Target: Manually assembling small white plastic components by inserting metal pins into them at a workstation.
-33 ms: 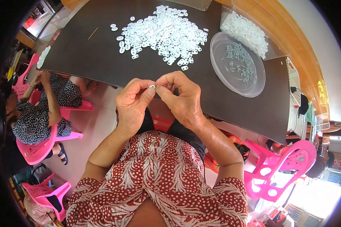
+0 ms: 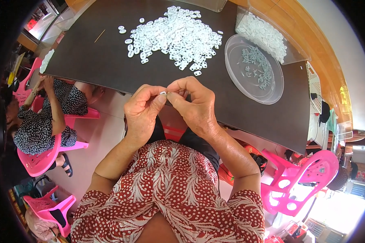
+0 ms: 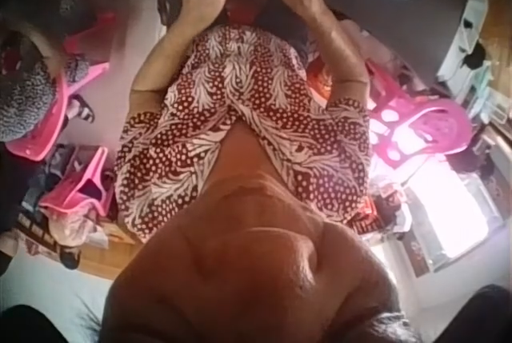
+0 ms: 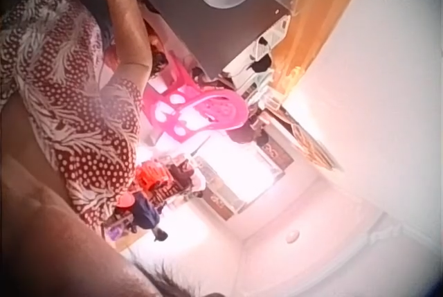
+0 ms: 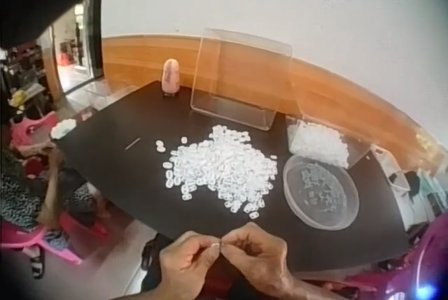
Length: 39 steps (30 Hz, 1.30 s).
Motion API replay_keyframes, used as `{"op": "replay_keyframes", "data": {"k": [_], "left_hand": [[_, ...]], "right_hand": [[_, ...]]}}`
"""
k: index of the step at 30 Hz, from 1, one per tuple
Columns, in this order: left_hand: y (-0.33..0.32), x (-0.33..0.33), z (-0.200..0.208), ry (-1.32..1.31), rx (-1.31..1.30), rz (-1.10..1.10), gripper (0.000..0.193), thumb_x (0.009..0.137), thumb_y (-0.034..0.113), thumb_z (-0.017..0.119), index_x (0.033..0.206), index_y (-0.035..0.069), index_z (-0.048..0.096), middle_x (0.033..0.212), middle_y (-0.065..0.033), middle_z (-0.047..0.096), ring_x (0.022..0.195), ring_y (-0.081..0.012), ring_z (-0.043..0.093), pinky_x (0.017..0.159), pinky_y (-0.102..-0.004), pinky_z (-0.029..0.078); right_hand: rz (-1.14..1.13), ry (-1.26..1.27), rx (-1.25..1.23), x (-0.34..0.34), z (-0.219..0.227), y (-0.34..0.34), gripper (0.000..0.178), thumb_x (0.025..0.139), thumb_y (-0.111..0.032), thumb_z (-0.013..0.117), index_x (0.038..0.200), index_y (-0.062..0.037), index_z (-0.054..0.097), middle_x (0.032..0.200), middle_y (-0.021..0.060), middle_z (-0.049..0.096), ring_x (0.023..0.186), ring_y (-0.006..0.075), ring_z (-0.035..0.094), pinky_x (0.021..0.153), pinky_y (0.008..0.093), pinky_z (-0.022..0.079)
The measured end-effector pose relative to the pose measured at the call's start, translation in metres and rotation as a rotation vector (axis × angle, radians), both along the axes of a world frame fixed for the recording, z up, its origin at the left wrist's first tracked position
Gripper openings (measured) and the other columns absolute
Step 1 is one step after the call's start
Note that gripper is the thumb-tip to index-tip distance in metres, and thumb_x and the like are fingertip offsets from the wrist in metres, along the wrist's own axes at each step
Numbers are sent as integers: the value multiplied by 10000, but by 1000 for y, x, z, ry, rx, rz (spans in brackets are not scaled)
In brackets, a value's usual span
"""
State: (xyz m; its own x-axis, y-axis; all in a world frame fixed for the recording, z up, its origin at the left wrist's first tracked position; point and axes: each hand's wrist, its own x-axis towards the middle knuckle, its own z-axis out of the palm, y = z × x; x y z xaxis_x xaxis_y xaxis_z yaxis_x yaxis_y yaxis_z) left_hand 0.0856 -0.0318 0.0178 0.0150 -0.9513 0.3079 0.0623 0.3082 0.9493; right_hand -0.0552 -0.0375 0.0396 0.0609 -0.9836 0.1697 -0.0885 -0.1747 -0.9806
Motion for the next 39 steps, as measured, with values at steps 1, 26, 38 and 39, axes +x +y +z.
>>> {"op": "replay_keyframes", "data": {"k": [1, 26, 38, 39], "left_hand": [[0, 0, -1, -55, -50, 32, 100, 797, -57, 630, 892, -27, 626, 773, -64, 579, 676, -110, 551, 613, -223, 448], [-9, 12, -9, 269, 172, -17, 102, 848, 23, 623, 933, -30, 646, 781, 1, 570, 642, -35, 495, 542, -169, 398], [-22, 39, -4, 472, 217, 38, 165, 841, 51, 636, 973, -47, 632, 817, -86, 636, 631, -104, 554, 565, -214, 443], [-22, 41, -4, 477, 218, 42, 166, 840, 50, 636, 974, -48, 632, 819, -88, 636, 632, -105, 554, 563, -215, 443]], "right_hand": [[1, 2, -3, 0, 0, 0, 100, 780, 10, 637, 878, -1, 623, 760, -7, 581, 669, 43, 481, 605, 206, 422], [20, 313, -179, 20, 3, -18, 20, 786, -10, 606, 796, -3, 590, 732, 80, 551, 684, 186, 523, 631, 300, 432], [17, 731, -730, 44, -8, -122, 216, 705, 7, 576, 879, -79, 671, 728, 127, 571, 734, 285, 526, 666, 386, 431], [65, 863, -852, 47, -8, -129, 253, 682, 16, 571, 881, -98, 679, 698, 112, 543, 713, 276, 511, 653, 393, 422]]}}
